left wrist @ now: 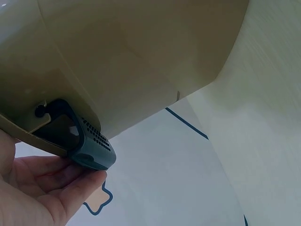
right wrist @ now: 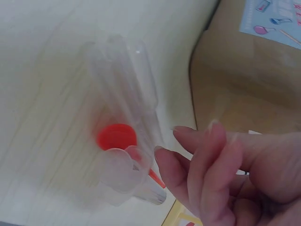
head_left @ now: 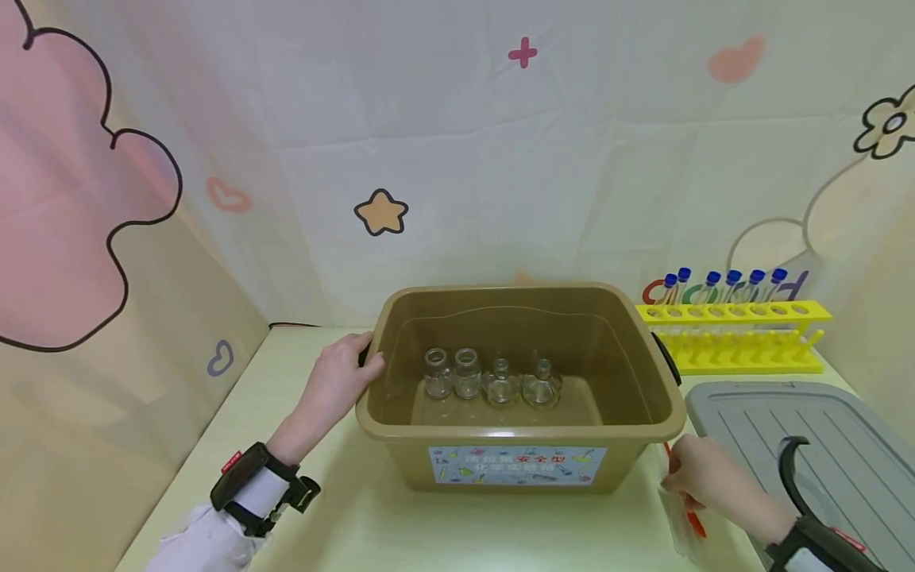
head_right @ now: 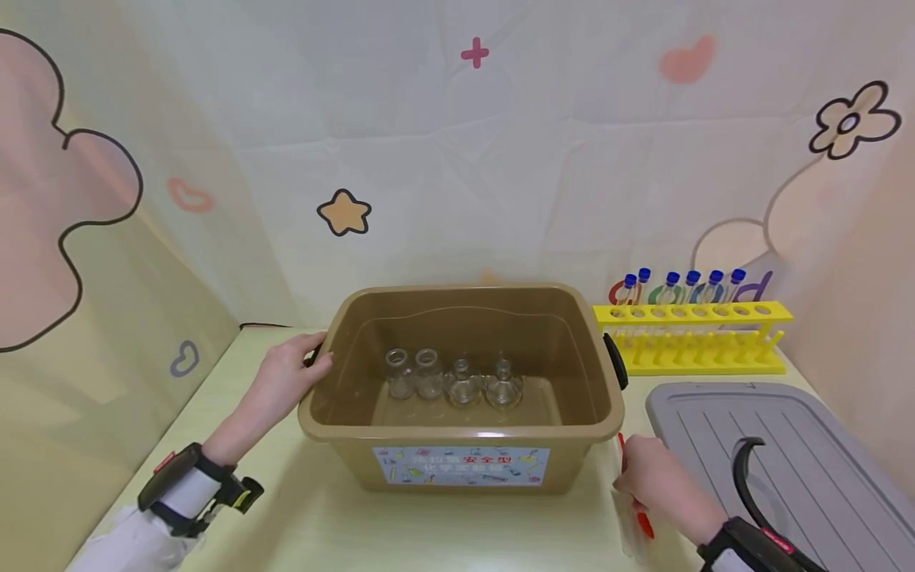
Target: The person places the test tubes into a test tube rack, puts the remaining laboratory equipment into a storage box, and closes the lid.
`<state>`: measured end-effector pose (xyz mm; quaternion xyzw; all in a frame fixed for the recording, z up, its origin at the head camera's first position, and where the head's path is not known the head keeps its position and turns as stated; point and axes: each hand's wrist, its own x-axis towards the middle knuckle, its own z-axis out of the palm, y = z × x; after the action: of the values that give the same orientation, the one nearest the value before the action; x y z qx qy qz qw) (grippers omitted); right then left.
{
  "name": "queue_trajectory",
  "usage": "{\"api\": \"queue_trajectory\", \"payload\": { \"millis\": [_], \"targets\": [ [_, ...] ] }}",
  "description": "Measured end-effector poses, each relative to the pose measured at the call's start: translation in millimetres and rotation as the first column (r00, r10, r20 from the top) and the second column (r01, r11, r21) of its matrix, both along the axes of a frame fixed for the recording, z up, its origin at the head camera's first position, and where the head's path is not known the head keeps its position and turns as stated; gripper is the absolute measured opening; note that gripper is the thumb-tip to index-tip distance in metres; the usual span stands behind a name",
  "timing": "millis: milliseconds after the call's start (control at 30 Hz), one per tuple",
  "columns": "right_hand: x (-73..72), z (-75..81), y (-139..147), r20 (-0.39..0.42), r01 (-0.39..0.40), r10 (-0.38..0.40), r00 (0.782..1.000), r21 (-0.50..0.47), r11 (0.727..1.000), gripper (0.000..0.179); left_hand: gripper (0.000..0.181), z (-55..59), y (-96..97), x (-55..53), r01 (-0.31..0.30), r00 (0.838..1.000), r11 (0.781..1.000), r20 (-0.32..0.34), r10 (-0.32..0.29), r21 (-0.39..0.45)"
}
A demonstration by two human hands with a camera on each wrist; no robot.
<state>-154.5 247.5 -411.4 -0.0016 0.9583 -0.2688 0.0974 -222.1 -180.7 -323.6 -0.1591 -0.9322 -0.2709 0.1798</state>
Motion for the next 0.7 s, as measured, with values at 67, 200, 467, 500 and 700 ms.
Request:
{"api": "queue_trajectory", "payload": {
  "millis": [67,200,467,500,700],
  "targets": [
    [-1.4,-1.8,-0.6,0.016,-0.001,0.0,1.0,0.026,1.0,0.021,0.028,-0.4,-0.2,-1.0,0.003,1.0,1.0,-0.005,-0.003,-0.006],
    [-5.0,-5.6,-0.7,0.043,-0.002,0.0,0.999,0.055,0.999,0.017,0.027,-1.3,-0.4,-1.6,0.006,1.0,1.0,-0.007,-0.006,-0.003],
    [-7.0,-10.0,-1.6,0.0,0.012,-0.012,1.0,0.044,0.999,0.019,0.025,-0.9,-1.3,-1.1,0.006,1.0,1.0,-0.002,-0.006,0.009],
    [-6.3,-10.6,-1.8,-0.009,0.01,-0.009,1.0,0.041,0.999,0.02,0.025,-1.2,-1.3,-1.4,0.005,1.0,1.0,-0.002,-0.005,0.01],
    [-3.0,-13.1,-4.5,-0.061,-0.012,0.01,0.998,-0.035,0.999,0.016,0.027,-1.5,-1.2,-0.3,0.005,1.0,1.0,-0.01,-0.004,0.011]
  ]
}}
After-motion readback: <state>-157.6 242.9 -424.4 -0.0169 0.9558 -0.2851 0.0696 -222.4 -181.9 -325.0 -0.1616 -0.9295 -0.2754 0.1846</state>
